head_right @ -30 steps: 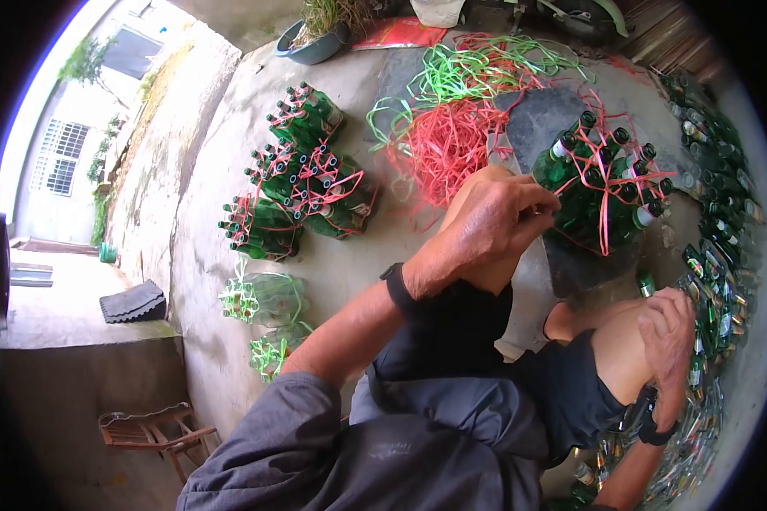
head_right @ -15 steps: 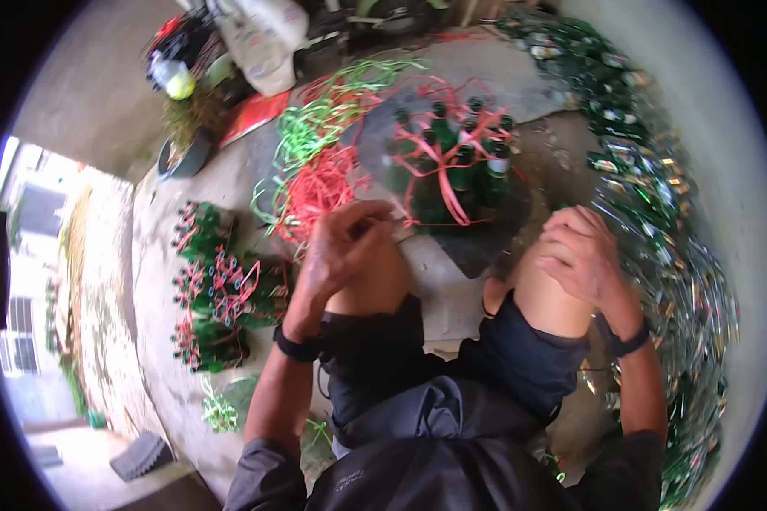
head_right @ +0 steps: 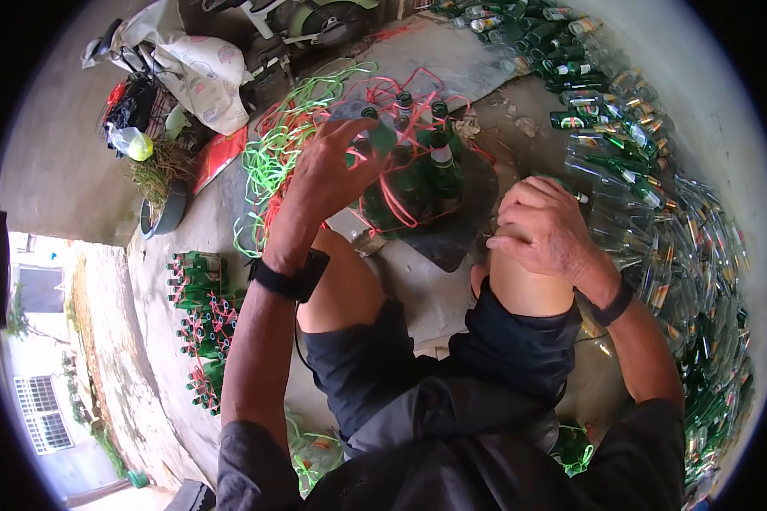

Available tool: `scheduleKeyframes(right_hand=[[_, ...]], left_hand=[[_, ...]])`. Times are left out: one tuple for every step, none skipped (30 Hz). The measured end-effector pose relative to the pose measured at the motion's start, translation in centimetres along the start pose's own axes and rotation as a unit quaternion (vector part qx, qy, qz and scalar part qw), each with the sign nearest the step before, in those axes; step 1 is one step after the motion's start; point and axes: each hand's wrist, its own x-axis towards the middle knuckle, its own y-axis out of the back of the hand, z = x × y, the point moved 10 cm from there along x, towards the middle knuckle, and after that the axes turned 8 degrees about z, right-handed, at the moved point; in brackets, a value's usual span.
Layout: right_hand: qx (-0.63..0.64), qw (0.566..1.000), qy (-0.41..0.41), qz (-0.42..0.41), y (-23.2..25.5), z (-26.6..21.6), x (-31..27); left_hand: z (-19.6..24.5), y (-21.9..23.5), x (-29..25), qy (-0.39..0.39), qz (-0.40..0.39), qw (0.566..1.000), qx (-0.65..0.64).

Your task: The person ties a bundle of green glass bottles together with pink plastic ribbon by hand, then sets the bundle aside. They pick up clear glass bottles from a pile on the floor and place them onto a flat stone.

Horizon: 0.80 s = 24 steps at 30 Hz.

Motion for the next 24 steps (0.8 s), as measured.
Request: scheduleKeyframes(right_hand=[[0.0,1.0,-0.003,0.001,0.0,0.1,-0.1],[-0.002,1.0,-0.003,0.003,0.1,0.1,-0.1],[-0.005,1.0,-0.002,0.005,0.1,0.1,-0.1],[-0.005,1.0,-0.004,0.005,0.1,0.2,-0.1],[-0.003,1.0,-0.004,0.009,0.2,0.3,-0.2],[-0.001,1.0,-0.004,0.013,0.3,0.3,-0.3],[0.0,1.0,-0.007,0.012,0.3,0.4,-0.3],[0.0,1.0,-0.005,0.015,0.3,0.3,-0.3],[-0.001,1.0,-0.004,0.018,0.4,0.3,-0.3],[0.0,1.0,-0.005,0.018,0.4,0.4,-0.2],[0.003,1.0,-0.004,0.016,0.4,0.4,-0.2],[0.006,1.0,-0.003,0.015,0.4,0.4,-0.3],[0.006,1.0,-0.006,0.015,0.4,0.5,-0.3],[0.004,1.0,-0.007,0.012,0.3,0.6,-0.3],[0.002,1.0,-0.007,0.008,0.2,0.6,-0.3],[0.003,1.0,-0.008,0.009,0.2,0.6,-0.3],[0.002,1.0,-0.007,0.01,0.2,0.6,-0.3],[0.0,1.0,-0.005,0.011,0.2,0.6,-0.2],[0.001,1.0,-0.005,0.011,0.1,0.5,-0.2],[-0.004,1.0,-0.004,0.007,0.1,0.5,-0.2],[-0.01,1.0,-0.004,0.003,0.0,0.5,-0.2],[-0.01,1.0,-0.004,0.002,0.0,0.5,-0.2],[-0.011,1.0,-0.005,0.001,-0.1,0.5,-0.2],[-0.012,1.0,-0.006,-0.001,-0.1,0.4,-0.2]], left_hand=[[-0.5,-1.2,0.6,-0.025,-0.002,1.0,0.013],[-0.9,-2.3,0.8,-0.051,-0.005,0.998,0.026],[-0.9,-2.7,1.0,-0.052,-0.007,0.998,0.025],[-0.6,-3.1,1.1,-0.065,-0.01,0.997,0.045],[-0.4,-3.5,1.3,-0.078,-0.012,0.995,0.064],[-0.5,-3.8,1.6,-0.078,-0.014,0.995,0.064],[-0.8,-4.4,2.1,-0.076,-0.038,0.995,0.048],[-1.0,-5.0,2.4,-0.074,-0.061,0.995,0.033],[-0.7,-5.0,2.7,-0.074,-0.063,0.995,0.033],[-0.7,-5.2,3.0,-0.058,-0.084,0.995,0.017],[-0.7,-5.5,3.2,-0.041,-0.107,0.993,0.0],[-0.5,-5.5,3.4,-0.043,-0.109,0.993,0.0],[-0.5,-5.6,3.5,-0.035,-0.122,0.992,0.018],[-0.6,-5.8,3.5,-0.027,-0.133,0.99,0.037],[-1.0,-6.2,3.5,-0.027,-0.135,0.99,0.037],[-1.1,-6.4,3.6,-0.039,-0.122,0.991,0.029],[-1.2,-6.4,3.6,-0.051,-0.109,0.993,0.02],[-0.8,-6.2,3.7,-0.05,-0.11,0.992,0.021],[-0.6,-6.1,3.8,-0.045,-0.116,0.992,0.036],[-0.3,-6.1,3.9,-0.041,-0.122,0.99,0.05],[-0.4,-6.3,4.1,-0.041,-0.122,0.99,0.049],[-0.5,-6.9,4.4,-0.036,-0.133,0.989,0.057],[-0.8,-7.3,4.6,-0.031,-0.145,0.987,0.066],[-0.6,-7.3,4.8,-0.031,-0.146,0.987,0.065]])
